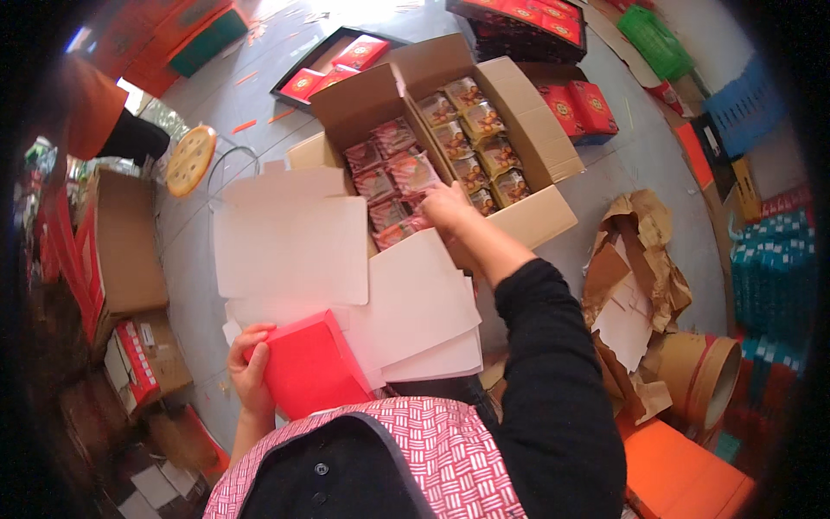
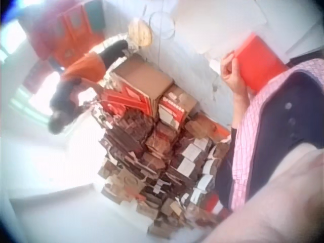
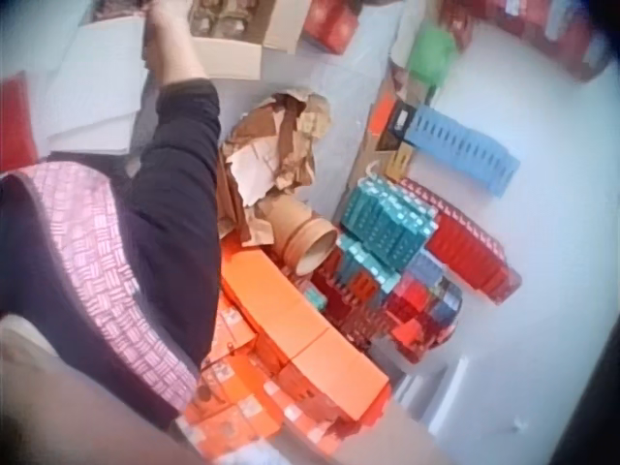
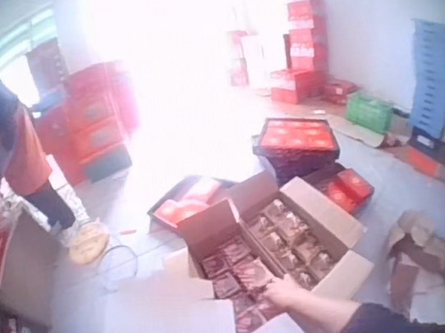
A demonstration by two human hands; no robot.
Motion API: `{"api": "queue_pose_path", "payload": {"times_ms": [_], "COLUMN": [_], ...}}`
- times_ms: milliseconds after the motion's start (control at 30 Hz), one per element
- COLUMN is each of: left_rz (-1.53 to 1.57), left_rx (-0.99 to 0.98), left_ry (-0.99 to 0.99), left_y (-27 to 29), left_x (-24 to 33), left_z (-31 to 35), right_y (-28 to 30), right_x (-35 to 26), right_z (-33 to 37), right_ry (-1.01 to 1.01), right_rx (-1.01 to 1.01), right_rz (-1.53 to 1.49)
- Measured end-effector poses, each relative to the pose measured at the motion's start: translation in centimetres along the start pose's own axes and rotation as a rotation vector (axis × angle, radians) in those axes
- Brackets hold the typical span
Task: The person sits on the floor and repeatedly folds flat white cardboard sheets into small red boxes, then places the finished boxes on the floor beside them. The person handles the cardboard by hand without using tools.
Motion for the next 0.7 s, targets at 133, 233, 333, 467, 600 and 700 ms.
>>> {"api": "queue_pose_path", "payload": {"times_ms": [133, 233, 333, 467, 600, 700], "left_rz": [0.143, 0.329, 0.339, 0.465, 0.480, 0.481], "left_rx": [0.195, 0.448, 0.603, 0.620, 0.616, 0.657], "left_ry": [0.026, 0.018, 0.048, 0.011, -0.030, -0.088], "left_y": [2.0, 4.6, 4.9, 4.8, 4.6, 5.0], "left_x": [-0.4, -0.6, 0.6, 0.7, 1.9, 2.6], "left_z": [0.8, 1.4, 1.5, 1.3, 1.5, 2.4], "right_y": [7.6, 15.0, 21.6, 24.6, 22.3, 22.6], "right_x": [3.6, 8.3, 5.2, -7.1, -13.8, -15.6], "right_z": [6.5, 14.7, 22.8, 26.4, 25.6, 24.7], "right_ry": [-0.299, -0.535, -0.288, 0.083, 0.010, -0.001], "right_rx": [0.227, 0.806, 0.851, 0.683, 0.337, 0.405], "right_rz": [-0.223, -0.906, -1.606, -1.721, -1.606, -1.352]}}
Point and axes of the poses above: each hand's wrist, its own z-axis away from the middle knuckle, its own y-axis out of the back of the hand, x = y × z, the point moved 7 cm from there along -z, towards the middle knuckle, and after that the axes turned 8 degrees about -y, right-handed, at the moved point
